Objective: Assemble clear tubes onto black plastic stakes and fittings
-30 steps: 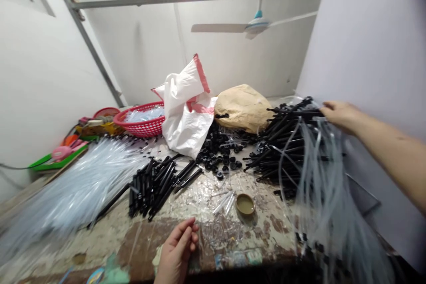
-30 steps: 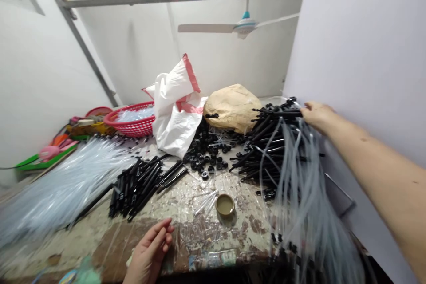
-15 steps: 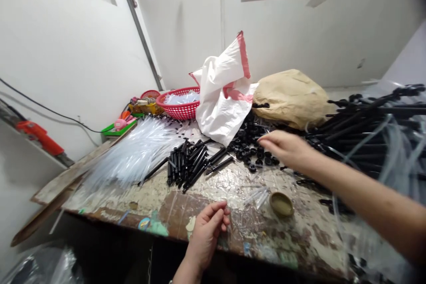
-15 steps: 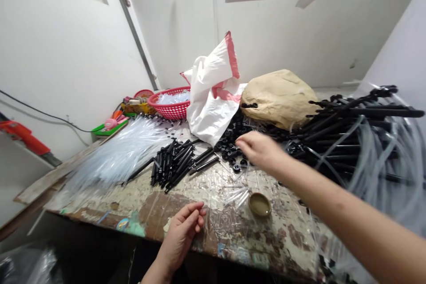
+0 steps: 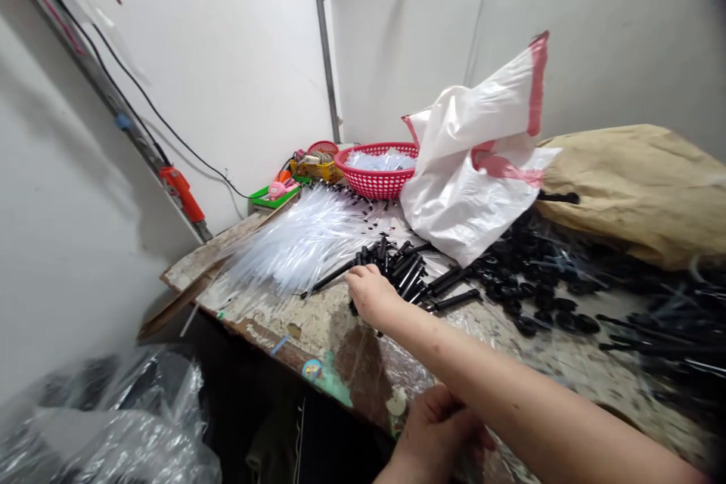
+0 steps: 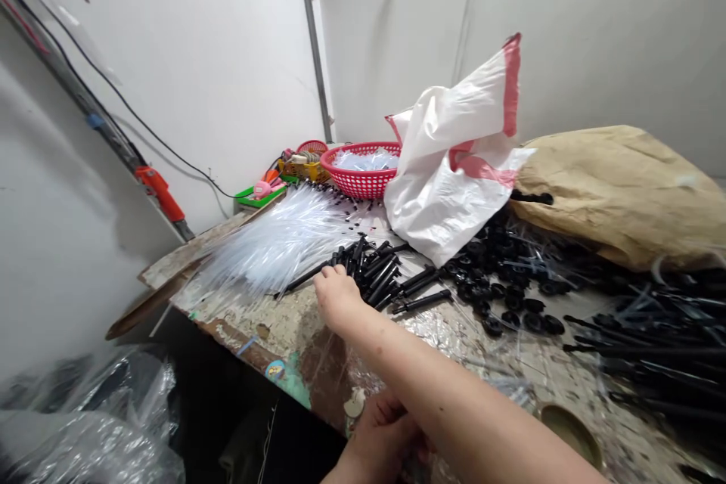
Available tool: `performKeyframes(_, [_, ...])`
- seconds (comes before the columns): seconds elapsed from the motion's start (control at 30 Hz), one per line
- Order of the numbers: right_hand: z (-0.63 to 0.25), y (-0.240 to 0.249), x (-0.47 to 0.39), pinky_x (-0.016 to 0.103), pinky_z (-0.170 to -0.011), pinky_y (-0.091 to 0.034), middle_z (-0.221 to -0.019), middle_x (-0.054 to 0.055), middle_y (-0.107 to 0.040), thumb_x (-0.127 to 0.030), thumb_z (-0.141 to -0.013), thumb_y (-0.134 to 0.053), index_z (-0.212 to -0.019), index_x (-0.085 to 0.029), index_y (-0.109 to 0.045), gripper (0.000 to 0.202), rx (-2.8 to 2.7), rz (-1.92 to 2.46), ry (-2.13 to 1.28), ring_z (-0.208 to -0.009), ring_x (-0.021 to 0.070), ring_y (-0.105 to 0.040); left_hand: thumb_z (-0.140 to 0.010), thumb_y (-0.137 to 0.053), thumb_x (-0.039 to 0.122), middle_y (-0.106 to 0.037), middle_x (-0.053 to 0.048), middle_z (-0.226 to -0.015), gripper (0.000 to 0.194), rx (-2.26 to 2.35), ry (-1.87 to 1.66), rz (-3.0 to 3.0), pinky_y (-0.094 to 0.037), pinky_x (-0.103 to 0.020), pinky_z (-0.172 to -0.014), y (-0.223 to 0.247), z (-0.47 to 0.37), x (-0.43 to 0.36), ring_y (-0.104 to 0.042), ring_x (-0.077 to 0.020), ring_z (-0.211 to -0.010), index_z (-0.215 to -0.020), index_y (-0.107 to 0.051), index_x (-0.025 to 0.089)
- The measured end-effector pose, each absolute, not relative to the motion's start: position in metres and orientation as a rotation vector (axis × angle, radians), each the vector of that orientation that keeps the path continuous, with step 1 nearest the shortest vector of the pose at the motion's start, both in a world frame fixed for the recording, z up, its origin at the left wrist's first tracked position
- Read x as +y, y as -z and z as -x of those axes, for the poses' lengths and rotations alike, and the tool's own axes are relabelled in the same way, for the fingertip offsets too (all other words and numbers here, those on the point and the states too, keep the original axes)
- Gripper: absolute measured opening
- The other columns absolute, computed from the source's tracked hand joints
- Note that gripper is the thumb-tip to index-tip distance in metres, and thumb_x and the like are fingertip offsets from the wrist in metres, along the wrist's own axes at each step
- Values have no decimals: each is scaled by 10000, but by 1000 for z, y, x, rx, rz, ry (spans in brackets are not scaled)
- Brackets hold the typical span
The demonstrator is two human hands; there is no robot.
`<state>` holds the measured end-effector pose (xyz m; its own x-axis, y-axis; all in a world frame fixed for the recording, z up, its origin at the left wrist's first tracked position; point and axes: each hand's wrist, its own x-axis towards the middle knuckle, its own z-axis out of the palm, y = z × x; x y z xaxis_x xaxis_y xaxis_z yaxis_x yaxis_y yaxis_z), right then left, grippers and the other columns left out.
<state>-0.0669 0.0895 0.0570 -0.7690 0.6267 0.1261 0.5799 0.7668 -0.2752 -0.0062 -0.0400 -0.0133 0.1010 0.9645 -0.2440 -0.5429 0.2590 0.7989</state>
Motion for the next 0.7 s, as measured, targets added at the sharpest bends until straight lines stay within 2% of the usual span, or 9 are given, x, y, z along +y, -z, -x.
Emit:
performKeyframes(0.1, [99, -53, 104, 353, -797, -427, -1320, 132, -438, -112, -761, -526, -1163, -175, -522, 407, -2790, 1030, -209, -1102, 265, -419, -575, -753, 457, -585, -22, -523, 341, 851, -1199, -578, -358, -234, -505, 20, 5, -40, -477, -99, -470, -633, -708, 124])
performKeyframes(0.17, [110, -48, 114, 362, -786, -426, -1312, 134, -447, -92, -768, -510, -1200, -193, -486, 445, -2816, 1074, -152, -1107, 267, -413, -535, -770, 473, -591, -36, -535, 366, 827, -1189, -560, -372, -254, -528, 25, 5, -40, -477, -110, -477, -615, -710, 121])
performKeyframes(0.27, [110, -41, 124, 347, -755, -418, -1117, 111, -578, -92, -810, -458, -1079, -222, -561, 316, -2875, 1065, -94, -1061, 253, -438, -510, -787, 464, -612, -50, -578, 383, 789, -1165, -507, -380, -269, -546, 29, 4, -40, -482, -117, -485, -668, -718, 122])
performKeyframes(0.33, [102, -40, 128, 341, -741, -409, -1033, 107, -599, -105, -825, -446, -977, -216, -603, 245, -2912, 1027, -56, -1025, 252, -448, -532, -781, 446, -609, -40, -570, 382, 764, -1147, -490, -372, -264, -542, 28, 5, -39, -486, -115, -480, -727, -717, 124])
performKeyframes(0.53, [57, -47, 130, 330, -739, -386, -1049, 90, -573, -146, -852, -444, -1026, -225, -589, 240, -2953, 985, 58, -977, 234, -448, -547, -782, 397, -638, -53, -663, 394, 725, -1185, -482, -366, -232, -489, 24, 10, -39, -538, -113, -501, -810, -693, 116])
performKeyframes(0.7, [17, -51, 125, 349, -765, -373, -1049, 82, -577, -158, -851, -465, -964, -217, -605, 190, -2927, 1021, 121, -990, 237, -446, -608, -754, 393, -650, -72, -703, 393, 775, -1191, -549, -366, -208, -461, 29, 11, -36, -555, -109, -521, -861, -683, 101])
